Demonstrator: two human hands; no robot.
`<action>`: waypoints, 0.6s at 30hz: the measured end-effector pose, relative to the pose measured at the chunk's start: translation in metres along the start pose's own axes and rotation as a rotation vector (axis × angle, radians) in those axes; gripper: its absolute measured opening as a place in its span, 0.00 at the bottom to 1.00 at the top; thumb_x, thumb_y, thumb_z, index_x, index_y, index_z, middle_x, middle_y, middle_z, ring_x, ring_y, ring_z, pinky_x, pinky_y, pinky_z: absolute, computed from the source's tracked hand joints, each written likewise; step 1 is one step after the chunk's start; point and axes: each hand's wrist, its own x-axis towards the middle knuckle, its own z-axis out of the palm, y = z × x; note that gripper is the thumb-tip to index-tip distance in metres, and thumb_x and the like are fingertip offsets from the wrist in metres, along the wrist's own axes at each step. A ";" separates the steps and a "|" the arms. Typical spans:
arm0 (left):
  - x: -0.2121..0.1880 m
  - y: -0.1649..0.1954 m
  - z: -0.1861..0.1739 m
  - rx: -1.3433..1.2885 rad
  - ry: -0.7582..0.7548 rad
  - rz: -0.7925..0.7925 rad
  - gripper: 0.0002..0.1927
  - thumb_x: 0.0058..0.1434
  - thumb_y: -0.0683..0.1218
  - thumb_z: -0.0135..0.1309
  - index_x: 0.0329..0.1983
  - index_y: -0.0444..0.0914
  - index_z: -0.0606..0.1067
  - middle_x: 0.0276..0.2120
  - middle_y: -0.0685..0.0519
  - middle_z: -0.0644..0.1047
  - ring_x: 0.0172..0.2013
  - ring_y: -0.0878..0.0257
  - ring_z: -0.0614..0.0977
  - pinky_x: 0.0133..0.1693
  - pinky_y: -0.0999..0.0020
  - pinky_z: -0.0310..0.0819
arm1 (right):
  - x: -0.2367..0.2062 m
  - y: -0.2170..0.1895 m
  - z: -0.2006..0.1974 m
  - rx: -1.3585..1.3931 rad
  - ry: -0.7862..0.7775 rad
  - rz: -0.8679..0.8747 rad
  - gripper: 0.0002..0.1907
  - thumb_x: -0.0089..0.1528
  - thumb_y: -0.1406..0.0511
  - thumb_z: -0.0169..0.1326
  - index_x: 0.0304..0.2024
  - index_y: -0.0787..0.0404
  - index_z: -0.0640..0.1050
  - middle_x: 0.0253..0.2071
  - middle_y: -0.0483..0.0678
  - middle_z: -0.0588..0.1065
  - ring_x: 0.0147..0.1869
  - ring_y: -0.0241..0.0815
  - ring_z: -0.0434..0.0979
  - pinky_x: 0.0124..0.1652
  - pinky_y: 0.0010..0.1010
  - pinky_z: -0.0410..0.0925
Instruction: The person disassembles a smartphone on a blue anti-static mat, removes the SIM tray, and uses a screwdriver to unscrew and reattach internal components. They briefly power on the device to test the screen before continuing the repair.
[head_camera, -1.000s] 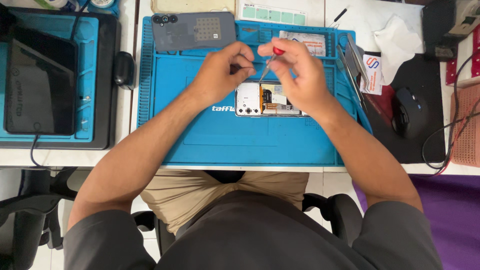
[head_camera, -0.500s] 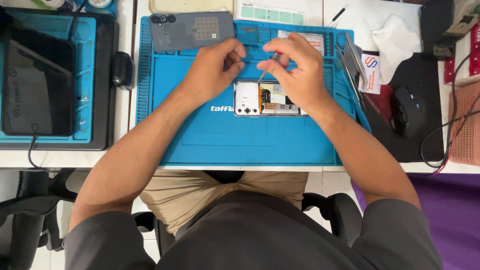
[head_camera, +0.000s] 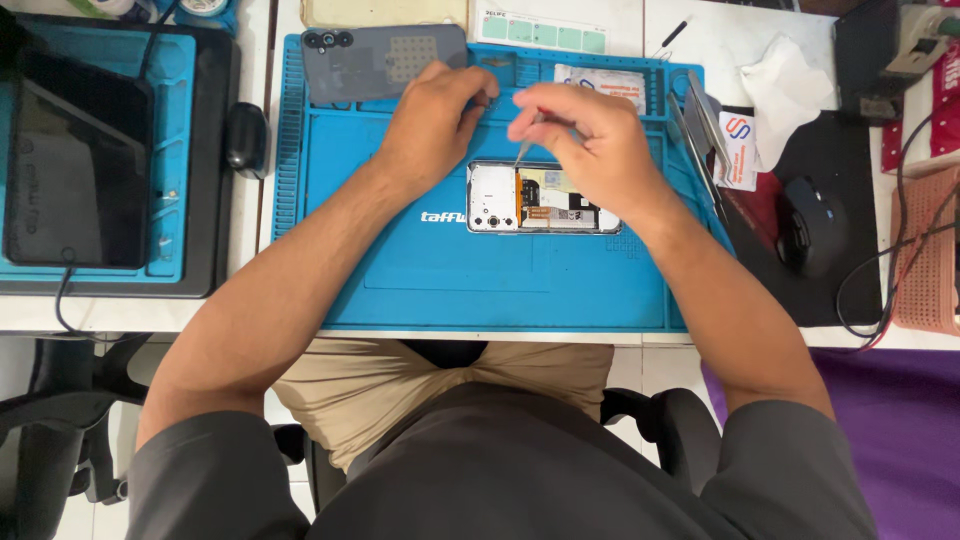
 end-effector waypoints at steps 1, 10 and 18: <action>0.000 -0.001 0.000 0.010 -0.008 -0.006 0.11 0.61 0.34 0.58 0.46 0.37 0.76 0.38 0.50 0.81 0.43 0.49 0.78 0.47 0.55 0.74 | 0.001 -0.001 0.001 -0.170 0.038 0.077 0.15 0.68 0.74 0.59 0.57 0.61 0.78 0.45 0.51 0.79 0.49 0.42 0.81 0.52 0.29 0.75; -0.001 -0.005 -0.002 0.014 -0.026 -0.003 0.12 0.59 0.34 0.60 0.45 0.37 0.77 0.37 0.50 0.81 0.43 0.51 0.78 0.45 0.57 0.75 | 0.008 -0.004 -0.008 -0.089 -0.019 -0.050 0.14 0.69 0.78 0.53 0.57 0.64 0.75 0.45 0.50 0.78 0.51 0.39 0.82 0.50 0.26 0.75; -0.003 -0.004 -0.004 0.010 -0.036 -0.009 0.12 0.59 0.34 0.60 0.46 0.36 0.78 0.39 0.50 0.81 0.43 0.50 0.78 0.47 0.58 0.75 | 0.004 0.003 -0.003 -0.244 0.024 -0.153 0.14 0.68 0.78 0.60 0.55 0.65 0.77 0.43 0.52 0.77 0.48 0.40 0.82 0.48 0.26 0.77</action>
